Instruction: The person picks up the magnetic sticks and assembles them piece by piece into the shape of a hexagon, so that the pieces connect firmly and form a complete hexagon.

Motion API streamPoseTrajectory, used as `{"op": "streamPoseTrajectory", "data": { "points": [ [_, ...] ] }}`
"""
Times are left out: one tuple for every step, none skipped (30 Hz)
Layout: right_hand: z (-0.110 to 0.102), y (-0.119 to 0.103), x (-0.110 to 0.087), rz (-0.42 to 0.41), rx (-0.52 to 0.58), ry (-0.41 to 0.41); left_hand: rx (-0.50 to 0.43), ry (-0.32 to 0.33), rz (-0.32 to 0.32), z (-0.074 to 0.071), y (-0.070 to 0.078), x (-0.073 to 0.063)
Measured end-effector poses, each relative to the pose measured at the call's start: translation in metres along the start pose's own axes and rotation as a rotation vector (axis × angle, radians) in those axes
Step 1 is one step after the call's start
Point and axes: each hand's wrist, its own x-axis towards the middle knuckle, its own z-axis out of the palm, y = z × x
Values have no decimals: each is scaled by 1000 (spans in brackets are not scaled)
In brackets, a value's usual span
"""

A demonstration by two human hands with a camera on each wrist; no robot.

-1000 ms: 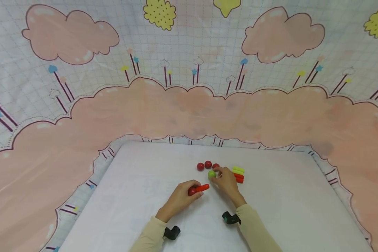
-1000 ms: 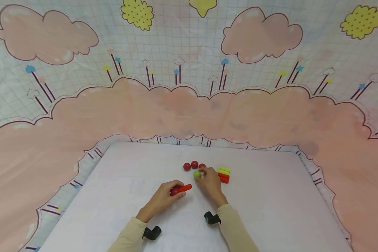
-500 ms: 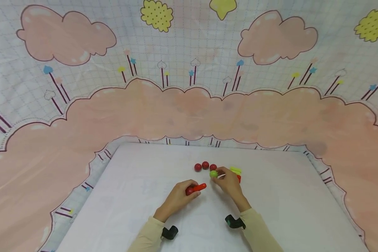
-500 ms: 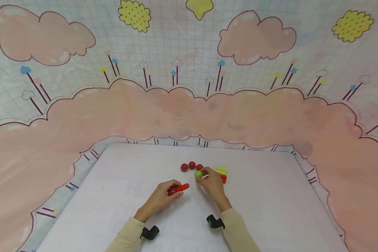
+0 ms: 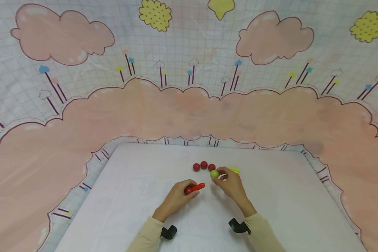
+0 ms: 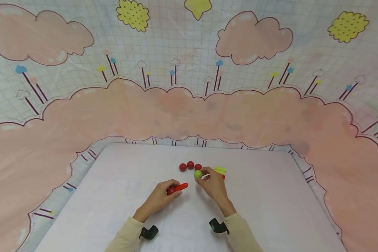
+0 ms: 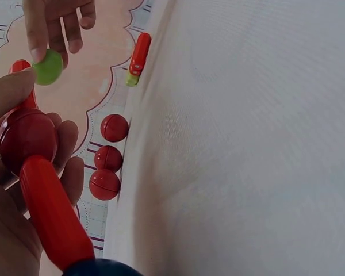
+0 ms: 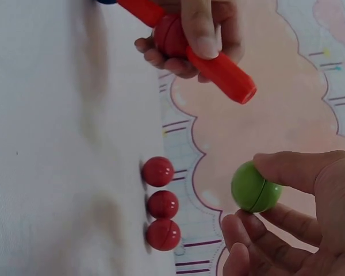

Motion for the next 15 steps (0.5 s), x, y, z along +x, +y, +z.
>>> {"op": "streamPoseTrajectory", "data": {
  "points": [
    [-1, -1, 0, -6, 4, -2, 0, 3, -1, 0, 0, 0],
    [-2, -2, -1, -14, 10, -3, 0, 6, -4, 0, 0, 0],
    [-2, -3, -2, -20, 16, -4, 2, 8, -5, 0, -1, 0],
    [-3, -4, -3, -26, 24, -6, 2, 9, -4, 0, -1, 1],
    [-4, -5, -4, -31, 33, -6, 0, 10, -5, 0, -1, 1],
    [-5, -6, -5, -38, 40, -5, 2, 12, -3, 0, -2, 2],
    [-6, -7, -7, -51, 45, -5, 1, 13, -3, 1, -2, 2],
    [-7, -8, -8, -57, 50, -6, 2, 14, -1, 1, -2, 2],
    [-8, -8, -9, -61, 54, -6, 2, 14, 0, 1, -2, 2],
    [-9, -9, -11, -66, 57, -8, 3, 14, 1, 1, -2, 2],
    [-9, -9, -12, -69, 56, -9, 4, 14, 1, 1, -2, 2],
    [-10, -10, -14, -71, 55, -10, 4, 14, 3, 1, -2, 3],
    [-11, -10, -15, -71, 53, -11, 5, 13, 2, 1, -1, 3],
    [-12, -11, -17, -68, 51, -13, 7, 12, 4, 1, -1, 3],
    [-12, -11, -18, -68, 49, -13, 9, 11, 4, 1, -1, 3]
  ]
}}
